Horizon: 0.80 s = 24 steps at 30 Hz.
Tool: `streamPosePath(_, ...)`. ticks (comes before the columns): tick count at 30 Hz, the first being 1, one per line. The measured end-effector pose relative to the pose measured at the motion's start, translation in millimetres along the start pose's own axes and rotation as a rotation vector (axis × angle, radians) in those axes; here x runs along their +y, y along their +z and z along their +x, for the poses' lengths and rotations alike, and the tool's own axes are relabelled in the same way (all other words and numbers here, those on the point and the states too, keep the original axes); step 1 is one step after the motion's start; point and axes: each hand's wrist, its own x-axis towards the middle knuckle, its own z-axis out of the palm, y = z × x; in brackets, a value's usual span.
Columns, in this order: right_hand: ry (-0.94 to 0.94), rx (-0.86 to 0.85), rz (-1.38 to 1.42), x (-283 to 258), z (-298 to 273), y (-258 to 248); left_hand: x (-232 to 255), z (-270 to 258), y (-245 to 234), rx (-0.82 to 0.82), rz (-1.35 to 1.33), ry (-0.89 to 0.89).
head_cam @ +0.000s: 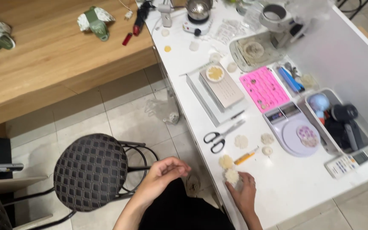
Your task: The person places small candle packages onto a shelf, moves a flower-shaped candle onto a work surface, and places a instruction card inside a candle gift box.
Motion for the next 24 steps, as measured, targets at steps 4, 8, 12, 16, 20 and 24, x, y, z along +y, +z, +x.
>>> streamPosePath(4, 0.129, 0.006, 0.099, -77, 26, -19, 6, 57, -20, -0.054, 0.025, -0.013)
streamPosePath(8, 0.025, 0.109, 0.252, -154, 68, -31, 17, 130, -54, -0.163, -0.014, -0.076)
streamPosePath(12, -0.078, 0.195, 0.506, -172, 122, 1, 52, 254, -108, -0.208, 0.001, -0.092)
streamPosePath(16, -0.067, 0.295, 0.647, -221, 183, 21, 59, 458, -134, -0.207, 0.003, -0.013)
streamPosePath(20, 0.078, 0.407, 0.785, -252, 204, 38, 22, 658, -102, -0.132, 0.337, 0.196)
streamPosePath(24, 0.128, 0.463, 0.851, -153, 160, 90, -17, 776, -48, -0.006, 0.739, 0.099)
